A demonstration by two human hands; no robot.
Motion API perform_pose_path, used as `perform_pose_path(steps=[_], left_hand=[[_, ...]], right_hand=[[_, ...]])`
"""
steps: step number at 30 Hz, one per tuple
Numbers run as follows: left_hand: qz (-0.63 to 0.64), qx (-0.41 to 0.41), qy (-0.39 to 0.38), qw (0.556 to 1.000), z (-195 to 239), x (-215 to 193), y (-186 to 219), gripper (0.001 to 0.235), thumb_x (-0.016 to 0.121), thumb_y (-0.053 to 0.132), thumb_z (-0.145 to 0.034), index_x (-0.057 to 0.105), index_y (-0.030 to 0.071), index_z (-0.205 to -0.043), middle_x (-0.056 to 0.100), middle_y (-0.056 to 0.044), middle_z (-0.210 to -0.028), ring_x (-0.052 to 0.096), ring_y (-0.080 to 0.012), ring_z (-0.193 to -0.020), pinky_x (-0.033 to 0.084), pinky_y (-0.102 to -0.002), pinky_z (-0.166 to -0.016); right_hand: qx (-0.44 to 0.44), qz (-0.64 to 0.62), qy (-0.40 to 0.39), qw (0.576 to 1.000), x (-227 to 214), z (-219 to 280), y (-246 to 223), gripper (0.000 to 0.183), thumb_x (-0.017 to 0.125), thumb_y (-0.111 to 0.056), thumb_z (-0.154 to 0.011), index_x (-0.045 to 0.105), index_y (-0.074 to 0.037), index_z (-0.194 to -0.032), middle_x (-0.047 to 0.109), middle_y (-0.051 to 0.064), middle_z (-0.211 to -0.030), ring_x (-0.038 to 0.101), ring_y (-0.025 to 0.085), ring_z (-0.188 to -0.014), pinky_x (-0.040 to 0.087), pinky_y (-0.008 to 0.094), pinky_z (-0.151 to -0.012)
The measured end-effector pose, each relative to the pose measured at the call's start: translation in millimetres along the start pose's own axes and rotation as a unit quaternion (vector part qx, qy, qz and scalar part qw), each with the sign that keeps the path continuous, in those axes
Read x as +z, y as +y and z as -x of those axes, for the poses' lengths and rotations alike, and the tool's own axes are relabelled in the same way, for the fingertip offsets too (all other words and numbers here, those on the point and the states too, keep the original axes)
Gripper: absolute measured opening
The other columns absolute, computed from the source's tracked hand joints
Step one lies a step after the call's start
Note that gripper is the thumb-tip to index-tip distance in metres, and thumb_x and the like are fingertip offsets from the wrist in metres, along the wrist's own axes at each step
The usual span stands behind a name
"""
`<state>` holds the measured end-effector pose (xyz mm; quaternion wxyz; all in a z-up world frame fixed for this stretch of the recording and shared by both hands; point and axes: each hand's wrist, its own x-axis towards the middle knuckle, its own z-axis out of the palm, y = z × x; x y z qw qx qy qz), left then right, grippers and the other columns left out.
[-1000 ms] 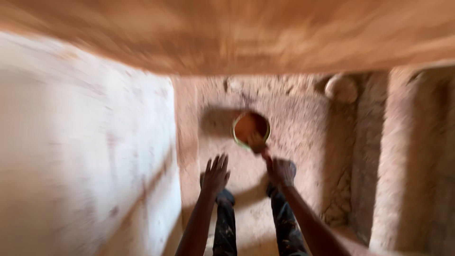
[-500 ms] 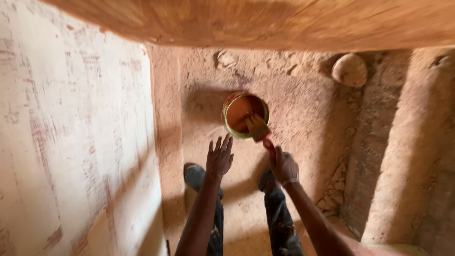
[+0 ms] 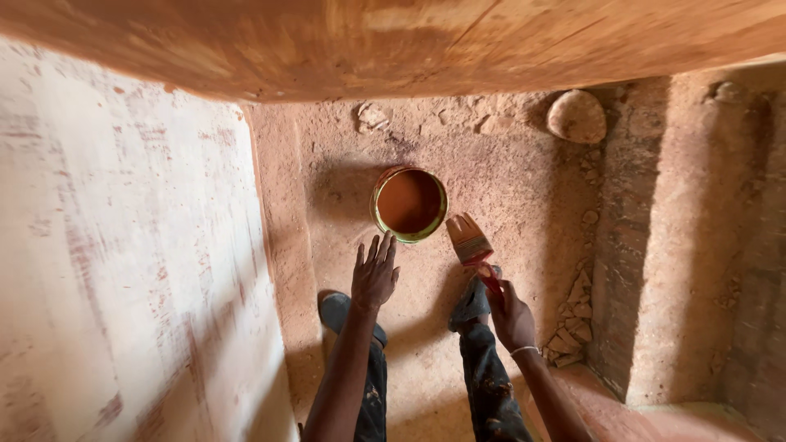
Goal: The person paints a wall with brown paint using a paintbrush. They repeatedly dip the brush into a paint can and apply paint to the wall in horizontal strokes, gradually covering more of the surface.
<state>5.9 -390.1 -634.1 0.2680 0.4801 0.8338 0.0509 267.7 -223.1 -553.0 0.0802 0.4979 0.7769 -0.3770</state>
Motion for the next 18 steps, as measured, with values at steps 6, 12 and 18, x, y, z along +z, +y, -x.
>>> perform_pose_path(steps=[6,12,18], left_hand=[[0.008,0.027,0.111,0.993,7,-78,23,0.075,0.060,0.041,-0.097,0.033,0.005,-0.157,0.029,-0.012,-0.165,0.034,-0.0317,-0.149,0.023,-0.055,-0.121],[0.039,0.038,0.179,0.982,8,-208,75,0.073,0.053,0.046,-0.102,0.029,0.003,-0.157,0.028,-0.017,-0.165,0.028,-0.0344,-0.151,0.021,-0.055,-0.121],[0.047,0.053,0.278,0.958,34,-379,142,0.075,0.048,0.048,-0.104,0.024,0.004,-0.160,0.024,-0.016,-0.167,0.019,-0.0351,-0.154,0.014,-0.055,-0.121]], right_hand=[[0.183,-0.512,-0.117,0.831,-57,33,-39,0.029,0.053,-0.029,-0.104,0.062,-0.005,-0.117,0.034,-0.007,-0.061,0.028,0.005,-0.047,0.021,0.025,-0.040],[0.174,-0.610,-0.169,0.754,-135,53,-104,0.031,0.051,-0.030,-0.102,0.062,-0.004,-0.115,0.034,-0.007,-0.060,0.029,0.005,-0.046,0.022,0.025,-0.040],[0.131,-0.654,-0.186,0.722,-220,27,-189,0.031,0.052,-0.030,-0.102,0.063,-0.004,-0.115,0.035,-0.006,-0.057,0.031,0.006,-0.043,0.023,0.025,-0.038]])
